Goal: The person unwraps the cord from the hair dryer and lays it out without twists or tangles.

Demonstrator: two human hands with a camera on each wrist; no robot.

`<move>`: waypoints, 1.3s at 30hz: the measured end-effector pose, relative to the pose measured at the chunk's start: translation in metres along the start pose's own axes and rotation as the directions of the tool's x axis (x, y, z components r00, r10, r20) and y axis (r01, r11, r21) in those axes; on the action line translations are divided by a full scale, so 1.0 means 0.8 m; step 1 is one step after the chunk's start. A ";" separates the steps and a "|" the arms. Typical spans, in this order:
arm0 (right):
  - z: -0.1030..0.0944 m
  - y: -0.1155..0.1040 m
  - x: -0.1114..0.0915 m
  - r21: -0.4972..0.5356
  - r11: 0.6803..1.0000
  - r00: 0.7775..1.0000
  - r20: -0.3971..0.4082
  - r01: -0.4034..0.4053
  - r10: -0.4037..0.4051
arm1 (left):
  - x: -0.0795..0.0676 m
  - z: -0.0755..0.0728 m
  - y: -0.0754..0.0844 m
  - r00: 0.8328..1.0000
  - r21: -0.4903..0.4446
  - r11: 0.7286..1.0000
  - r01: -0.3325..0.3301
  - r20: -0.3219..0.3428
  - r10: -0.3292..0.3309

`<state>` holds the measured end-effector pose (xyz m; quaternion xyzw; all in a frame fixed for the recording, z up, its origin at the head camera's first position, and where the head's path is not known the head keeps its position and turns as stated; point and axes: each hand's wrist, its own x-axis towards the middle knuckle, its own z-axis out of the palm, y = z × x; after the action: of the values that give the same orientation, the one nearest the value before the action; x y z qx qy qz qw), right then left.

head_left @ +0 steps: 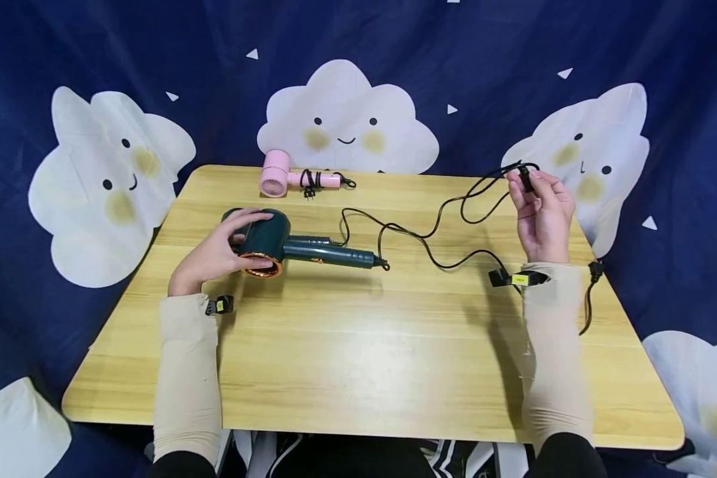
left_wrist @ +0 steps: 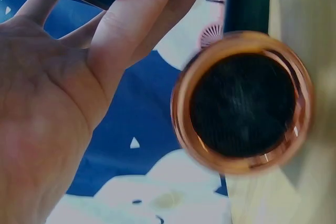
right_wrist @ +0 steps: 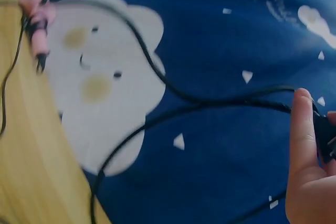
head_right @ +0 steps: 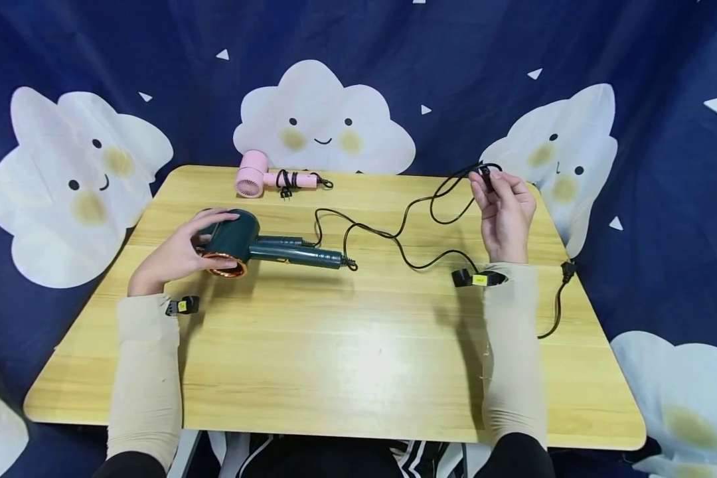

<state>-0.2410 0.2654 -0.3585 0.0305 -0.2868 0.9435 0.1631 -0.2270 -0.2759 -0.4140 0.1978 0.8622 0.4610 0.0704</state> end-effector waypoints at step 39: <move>-0.117 -0.081 0.015 -0.884 0.412 0.886 -0.005 -0.221 0.464 | -0.101 0.010 -0.042 0.995 0.129 0.989 0.072 -0.082 -0.061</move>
<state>-0.2276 0.3712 -0.4004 -0.0010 -0.7378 0.6705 -0.0783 -0.1603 -0.3189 -0.4511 0.1550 0.8991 0.4076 0.0388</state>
